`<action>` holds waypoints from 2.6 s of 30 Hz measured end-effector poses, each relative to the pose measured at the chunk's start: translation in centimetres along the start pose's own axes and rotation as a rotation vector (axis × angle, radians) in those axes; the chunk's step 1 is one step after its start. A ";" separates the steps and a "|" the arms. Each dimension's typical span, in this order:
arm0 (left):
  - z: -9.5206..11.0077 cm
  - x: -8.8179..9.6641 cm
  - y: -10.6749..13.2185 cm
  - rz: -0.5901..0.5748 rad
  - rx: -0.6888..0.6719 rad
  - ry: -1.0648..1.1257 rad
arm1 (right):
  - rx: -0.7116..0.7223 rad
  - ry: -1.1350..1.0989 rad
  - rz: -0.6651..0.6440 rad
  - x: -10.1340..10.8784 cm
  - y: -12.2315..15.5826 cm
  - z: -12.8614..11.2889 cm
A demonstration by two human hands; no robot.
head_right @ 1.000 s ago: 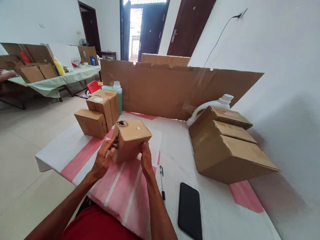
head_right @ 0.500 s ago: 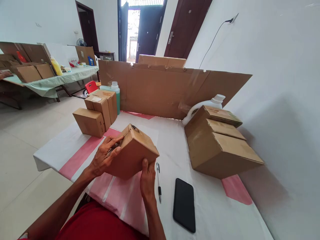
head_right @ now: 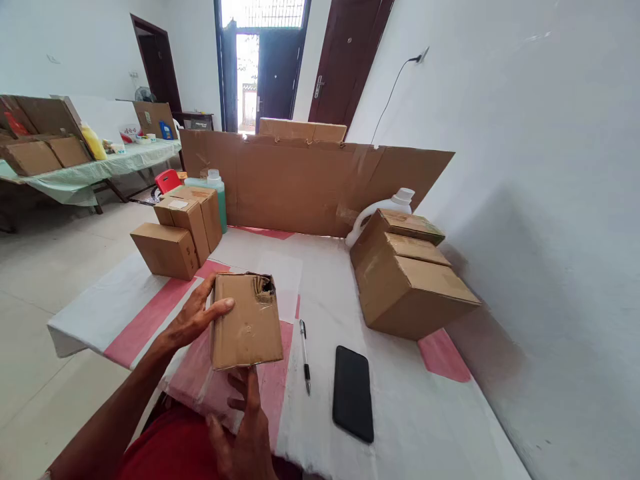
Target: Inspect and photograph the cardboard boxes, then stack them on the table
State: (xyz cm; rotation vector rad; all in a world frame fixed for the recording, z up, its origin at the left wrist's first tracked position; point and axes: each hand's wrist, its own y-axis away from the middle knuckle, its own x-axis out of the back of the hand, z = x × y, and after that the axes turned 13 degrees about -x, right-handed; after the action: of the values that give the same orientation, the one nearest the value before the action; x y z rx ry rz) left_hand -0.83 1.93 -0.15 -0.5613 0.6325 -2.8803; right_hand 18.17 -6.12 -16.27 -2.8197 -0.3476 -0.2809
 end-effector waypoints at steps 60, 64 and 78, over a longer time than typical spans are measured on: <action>2.8 0.2 1.5 0.013 -0.153 -0.110 | -0.022 -0.050 0.068 6.8 -9.9 -10.5; 2.9 0.1 1.7 0.021 -0.156 -0.100 | -0.022 -0.032 0.033 7.3 -9.5 -10.6; 3.4 -0.5 1.9 0.008 -0.179 -0.134 | -0.216 -0.047 0.341 11.3 -8.0 -10.0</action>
State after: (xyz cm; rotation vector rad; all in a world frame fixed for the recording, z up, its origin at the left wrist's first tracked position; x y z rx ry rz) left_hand 1.05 -0.89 1.70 -0.7658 0.8743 -2.7664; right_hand 25.26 0.65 -2.32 -3.0337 0.1658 -0.1876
